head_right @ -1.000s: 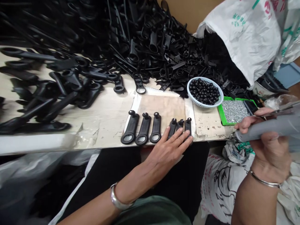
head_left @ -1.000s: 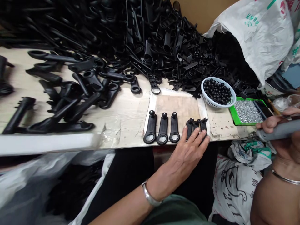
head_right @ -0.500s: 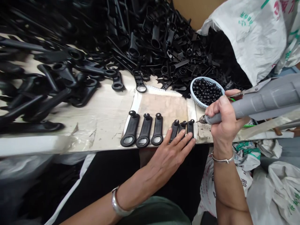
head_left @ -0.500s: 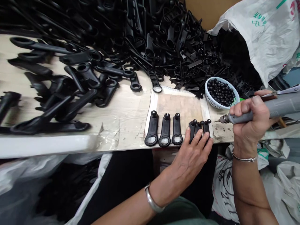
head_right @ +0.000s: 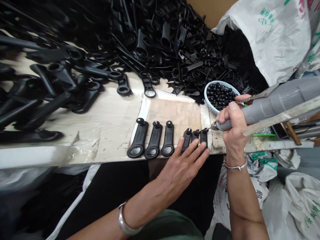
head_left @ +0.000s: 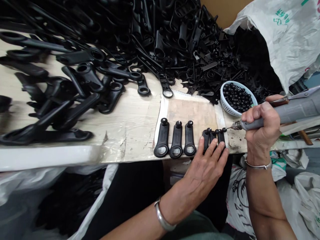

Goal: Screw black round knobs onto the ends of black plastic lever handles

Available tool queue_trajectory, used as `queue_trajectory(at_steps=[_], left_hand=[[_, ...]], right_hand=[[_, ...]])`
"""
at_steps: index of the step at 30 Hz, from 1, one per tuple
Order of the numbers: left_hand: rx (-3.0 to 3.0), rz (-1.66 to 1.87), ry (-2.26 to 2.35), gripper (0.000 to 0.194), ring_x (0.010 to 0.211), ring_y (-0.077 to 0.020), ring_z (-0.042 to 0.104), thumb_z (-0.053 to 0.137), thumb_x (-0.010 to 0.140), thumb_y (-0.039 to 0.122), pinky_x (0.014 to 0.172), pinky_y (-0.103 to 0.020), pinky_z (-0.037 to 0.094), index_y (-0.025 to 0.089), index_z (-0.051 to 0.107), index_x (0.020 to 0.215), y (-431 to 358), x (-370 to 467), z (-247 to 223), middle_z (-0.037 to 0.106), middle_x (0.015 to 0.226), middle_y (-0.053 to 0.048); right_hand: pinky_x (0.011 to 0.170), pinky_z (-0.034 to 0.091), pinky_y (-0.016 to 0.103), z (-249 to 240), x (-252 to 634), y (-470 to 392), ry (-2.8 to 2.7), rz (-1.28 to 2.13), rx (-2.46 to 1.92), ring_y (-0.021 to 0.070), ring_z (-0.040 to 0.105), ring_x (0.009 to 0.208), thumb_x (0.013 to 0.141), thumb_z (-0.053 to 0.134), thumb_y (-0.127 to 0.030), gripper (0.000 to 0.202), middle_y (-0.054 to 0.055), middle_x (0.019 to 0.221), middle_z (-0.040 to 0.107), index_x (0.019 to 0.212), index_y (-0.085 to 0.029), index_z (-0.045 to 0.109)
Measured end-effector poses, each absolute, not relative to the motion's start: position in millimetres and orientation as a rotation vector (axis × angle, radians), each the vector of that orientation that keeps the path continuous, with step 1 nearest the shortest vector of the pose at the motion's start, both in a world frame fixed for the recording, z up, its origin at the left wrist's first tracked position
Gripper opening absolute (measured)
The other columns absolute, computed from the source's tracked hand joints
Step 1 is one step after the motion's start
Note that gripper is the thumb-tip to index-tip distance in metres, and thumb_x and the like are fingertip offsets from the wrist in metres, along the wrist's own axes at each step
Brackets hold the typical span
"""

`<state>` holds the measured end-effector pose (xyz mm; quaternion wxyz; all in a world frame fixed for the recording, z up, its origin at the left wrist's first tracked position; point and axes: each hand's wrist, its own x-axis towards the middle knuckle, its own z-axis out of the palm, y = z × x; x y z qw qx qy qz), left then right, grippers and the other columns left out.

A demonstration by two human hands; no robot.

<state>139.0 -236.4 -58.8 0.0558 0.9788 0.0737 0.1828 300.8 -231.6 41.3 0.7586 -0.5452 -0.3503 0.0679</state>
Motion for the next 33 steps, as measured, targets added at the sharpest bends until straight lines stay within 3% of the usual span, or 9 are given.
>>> queue_trajectory(at_steps=[4,12,20,27,33], left_hand=[[2.953,0.55,0.228,0.056,0.144,-0.0351,0.036,0.049,0.095,0.025,0.116,-0.064,0.029,0.016,0.039,0.149,-236.1,139.1,-58.9,0.039,0.156,-0.013],[2.955,0.545,0.236,0.055,0.144,-0.0342,0.036,0.046,0.095,0.022,0.116,-0.064,0.031,0.014,0.039,0.149,-235.5,138.3,-56.4,0.041,0.155,-0.012],[2.948,0.525,0.243,0.058,0.146,-0.0343,0.033,0.051,0.093,0.026,0.118,-0.063,0.027,0.018,0.038,0.149,-236.4,138.1,-58.5,0.036,0.158,-0.012],[2.953,0.554,0.232,0.059,0.145,-0.0351,0.034,0.051,0.094,0.027,0.117,-0.064,0.028,0.017,0.037,0.15,-236.9,138.8,-59.9,0.038,0.157,-0.013],[2.951,0.552,0.236,0.057,0.145,-0.0352,0.034,0.047,0.096,0.027,0.117,-0.064,0.029,0.015,0.037,0.15,-237.0,137.5,-58.0,0.038,0.157,-0.013]], right_hand=[[0.044,0.038,0.03,42.1,301.6,-232.4,-0.786,0.154,-1.2,0.0111,0.036,0.04,0.074,0.069,-0.035,0.024,-0.011,0.052,0.034,0.087,-0.03,0.05],[0.043,0.039,0.027,39.4,299.1,-233.3,-0.756,0.134,-1.204,0.0087,0.038,0.037,0.07,0.066,-0.022,0.022,-0.013,0.048,0.04,0.083,-0.025,0.048],[0.041,0.037,0.028,50.9,300.6,-235.5,-0.728,0.107,-1.184,0.0089,0.035,0.038,0.067,0.068,-0.028,0.024,-0.012,0.048,0.036,0.078,-0.028,0.047],[0.041,0.038,0.03,45.7,295.4,-229.5,-0.75,0.097,-1.215,0.0105,0.035,0.037,0.071,0.066,-0.031,0.02,-0.013,0.048,0.033,0.082,-0.03,0.05],[0.04,0.034,0.03,43.8,296.9,-230.5,-0.755,0.084,-1.188,0.0109,0.038,0.037,0.07,0.066,-0.021,0.02,-0.012,0.049,0.037,0.081,-0.029,0.051]])
